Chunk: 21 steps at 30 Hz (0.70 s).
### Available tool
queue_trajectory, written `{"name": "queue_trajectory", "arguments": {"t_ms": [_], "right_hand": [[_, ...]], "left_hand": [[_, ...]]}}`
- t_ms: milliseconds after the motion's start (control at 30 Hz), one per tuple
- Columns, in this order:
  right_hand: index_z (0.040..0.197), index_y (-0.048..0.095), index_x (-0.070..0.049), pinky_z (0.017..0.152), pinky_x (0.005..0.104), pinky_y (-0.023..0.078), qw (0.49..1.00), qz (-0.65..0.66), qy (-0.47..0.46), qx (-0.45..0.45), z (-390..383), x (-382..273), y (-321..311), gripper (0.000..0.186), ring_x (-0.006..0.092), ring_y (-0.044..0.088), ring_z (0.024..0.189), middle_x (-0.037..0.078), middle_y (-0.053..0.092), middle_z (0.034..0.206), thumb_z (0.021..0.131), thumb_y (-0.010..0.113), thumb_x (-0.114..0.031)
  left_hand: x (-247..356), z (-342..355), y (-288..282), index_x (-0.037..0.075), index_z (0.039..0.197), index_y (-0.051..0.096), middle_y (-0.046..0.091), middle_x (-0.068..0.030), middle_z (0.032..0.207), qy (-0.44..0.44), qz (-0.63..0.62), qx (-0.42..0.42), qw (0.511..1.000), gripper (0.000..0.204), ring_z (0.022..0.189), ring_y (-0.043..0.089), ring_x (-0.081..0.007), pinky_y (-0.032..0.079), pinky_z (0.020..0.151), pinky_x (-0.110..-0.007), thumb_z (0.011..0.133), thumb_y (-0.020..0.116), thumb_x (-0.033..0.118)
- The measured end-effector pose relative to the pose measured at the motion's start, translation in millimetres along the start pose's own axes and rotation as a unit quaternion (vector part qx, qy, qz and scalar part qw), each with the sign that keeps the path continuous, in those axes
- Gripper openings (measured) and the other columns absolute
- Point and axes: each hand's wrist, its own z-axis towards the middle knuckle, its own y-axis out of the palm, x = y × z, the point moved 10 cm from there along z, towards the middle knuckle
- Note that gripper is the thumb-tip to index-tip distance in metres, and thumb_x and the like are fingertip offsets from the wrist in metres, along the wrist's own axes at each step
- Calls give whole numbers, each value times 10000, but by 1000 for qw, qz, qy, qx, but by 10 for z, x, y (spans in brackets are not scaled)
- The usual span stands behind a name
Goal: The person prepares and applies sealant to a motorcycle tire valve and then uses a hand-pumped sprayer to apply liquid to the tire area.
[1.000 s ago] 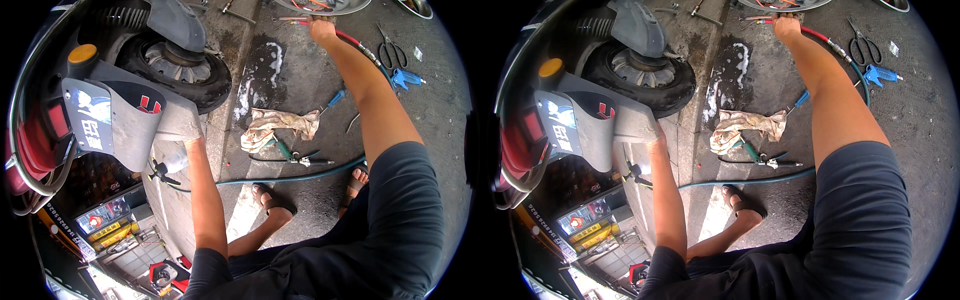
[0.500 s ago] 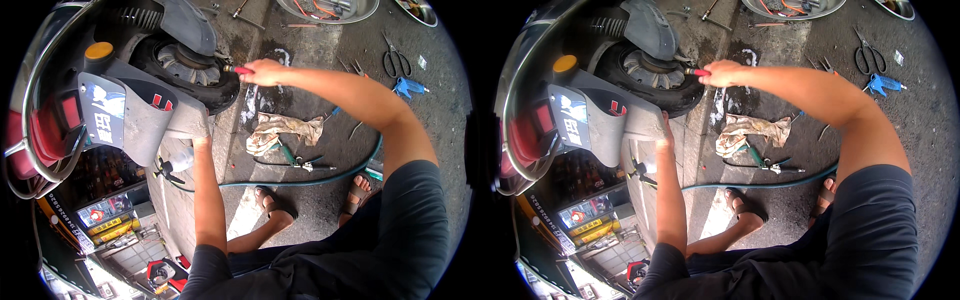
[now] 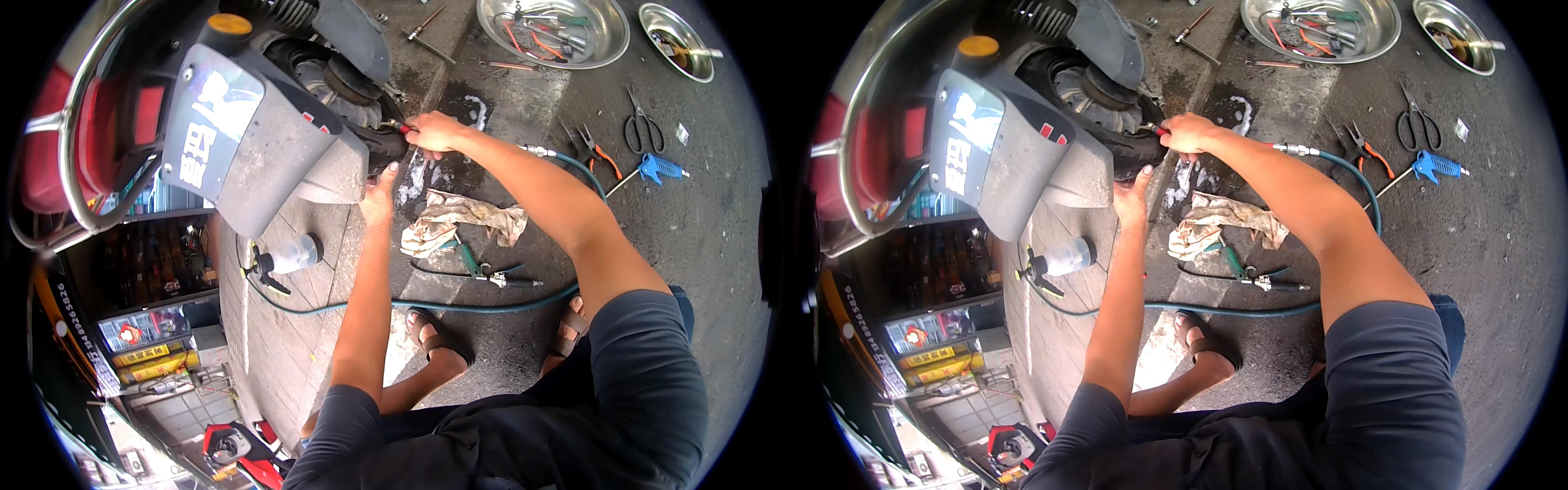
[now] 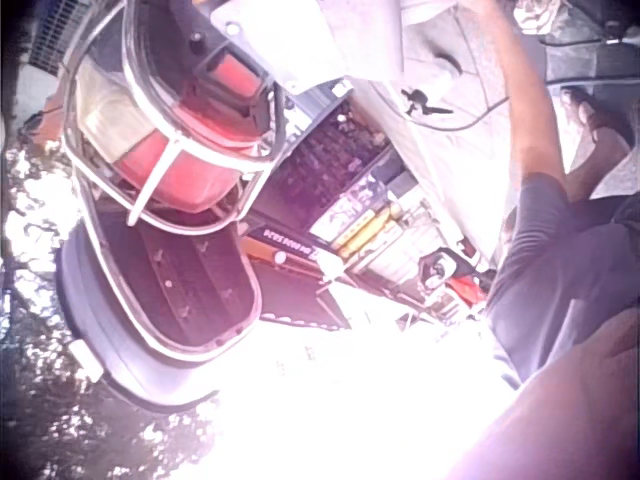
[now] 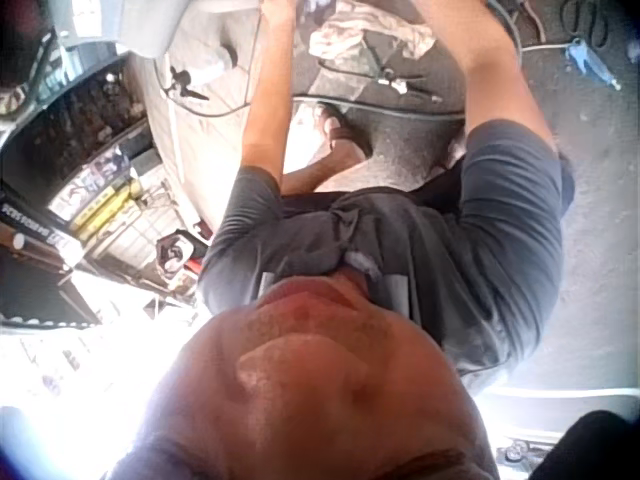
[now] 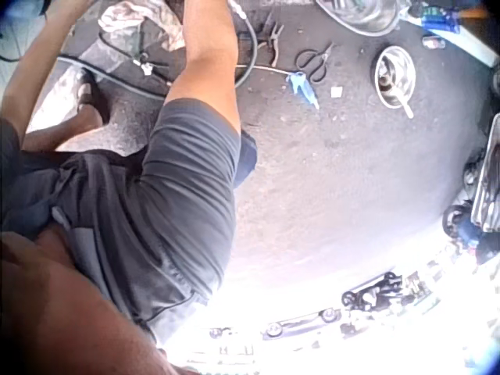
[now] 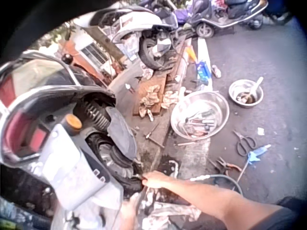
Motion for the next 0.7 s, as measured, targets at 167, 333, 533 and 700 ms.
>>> {"name": "queue_trajectory", "arguments": {"t_ms": [167, 333, 533, 700], "right_hand": [[1186, 462, -63, 417, 274, 447, 891, 445, 56, -70, 32, 152, 347, 289, 151, 570, 516, 151, 647, 764, 969, 431, -251], [1180, 450, -99, 440, 281, 465, 847, 522, 76, -63, 23, 243, 454, 231, 162, 563, 562, 170, 625, 824, 989, 382, -209], [996, 569, -69, 288, 289, 277, 844, 503, 115, 148, -52, 568, 437, 159, 119, 400, 338, 75, 511, 551, 923, 509, -196], [1089, 586, -75, 307, 281, 312, 843, 511, 83, 147, -159, 394, 565, 221, 126, 447, 367, 68, 532, 555, 916, 523, -196]], "left_hand": [[76, 46, -50, -64, 1222, 505, 552, -178, 1220, 24, 55, -2, 998, 764, 1064, 532, -299, 400, 960, -359, 676, 831, 359], [179, -60, -41, -42, 1216, 531, 552, -176, 1239, -19, 77, -16, 997, 770, 1106, 520, -302, 385, 982, -361, 659, 833, 395], [-50, 45, -32, -32, 1281, 428, 508, -146, 1252, -60, 246, -12, 967, 756, 1109, 500, -238, 370, 989, -348, 718, 815, 289], [-103, 39, 109, 6, 1288, 405, 530, -121, 1223, 2, 55, -46, 997, 654, 1088, 517, -223, 388, 972, -347, 782, 766, 210]]}}
